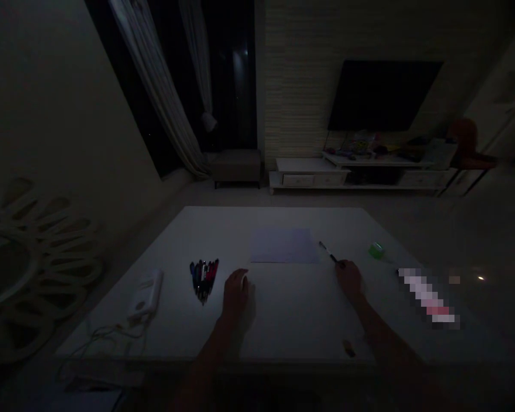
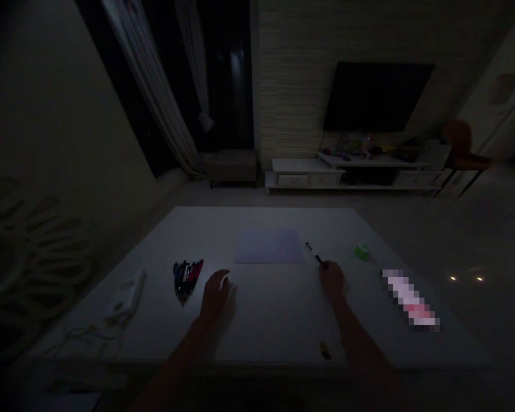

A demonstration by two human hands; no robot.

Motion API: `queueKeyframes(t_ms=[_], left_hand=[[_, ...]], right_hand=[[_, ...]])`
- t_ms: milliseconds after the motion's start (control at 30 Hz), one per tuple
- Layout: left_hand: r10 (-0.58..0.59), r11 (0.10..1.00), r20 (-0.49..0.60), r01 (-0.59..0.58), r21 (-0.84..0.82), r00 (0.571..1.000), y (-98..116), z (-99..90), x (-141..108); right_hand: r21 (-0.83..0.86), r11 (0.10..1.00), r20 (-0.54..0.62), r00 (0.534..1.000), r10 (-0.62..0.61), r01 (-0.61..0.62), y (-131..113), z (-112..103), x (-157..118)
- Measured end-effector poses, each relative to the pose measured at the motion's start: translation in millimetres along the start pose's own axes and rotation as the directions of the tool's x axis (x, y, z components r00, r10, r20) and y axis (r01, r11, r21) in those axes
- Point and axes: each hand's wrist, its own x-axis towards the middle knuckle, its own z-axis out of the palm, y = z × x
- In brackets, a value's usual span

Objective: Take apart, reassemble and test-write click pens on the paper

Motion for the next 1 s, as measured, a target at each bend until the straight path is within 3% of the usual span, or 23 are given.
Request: queueKeyframes(t_ms=[100, 200, 300, 400, 500, 600, 767, 867, 1000], left_hand=[[-0.117, 0.993, -0.106, 0.116, -0.012, 0.988, -9, -40.4, -42], [-0.255, 0.966, -0.194, 0.26, 0.002, 0.947, -21, -79.6, -82], [-0.402, 0.907, -0.229, 0.419, 0.03, 0.887, -32, -105.4, -97], [-0.496, 0.857, -0.192, 0.513, 0.049, 0.847, -38, -116.3, -80], [-0.557, 0.822, -0.089, 0.563, 0.079, 0.826, -40, -117.4, -45], [-0.631, 0.768, 0.036, 0.616, 0.176, 0.775, -42, -114.3, -15], [-0.685, 0.721, 0.179, 0.622, 0.306, 0.707, -47, -110.0, 3], [-0.686, 0.717, 0.196, 0.605, 0.346, 0.701, -47, -109.7, 5], [-0.68, 0.717, 0.134, 0.615, 0.327, 0.721, -41, -108.9, 9]], right_hand=[[-0.021, 0.999, -0.006, 0.999, 0.045, -0.045, 0, 1, 9], [-0.029, 0.997, -0.015, 0.997, 0.075, -0.075, 2, 6, 17], [-0.028, 0.997, -0.017, 0.998, 0.065, -0.066, 4, 10, 21], [0.0, 0.999, -0.064, 0.997, 0.038, -0.038, 5, 12, 16], [0.064, 0.998, -0.126, 0.992, 0.009, -0.001, 5, 9, 1], [0.144, 0.99, -0.171, 0.985, 0.031, -0.006, 7, 2, -23], [0.288, 0.958, -0.223, 0.972, 0.079, -0.011, 19, -14, -64], [0.32, 0.946, -0.226, 0.966, 0.128, -0.05, 24, -21, -81], [0.343, 0.937, -0.212, 0.966, 0.146, -0.066, 19, -29, -94]])
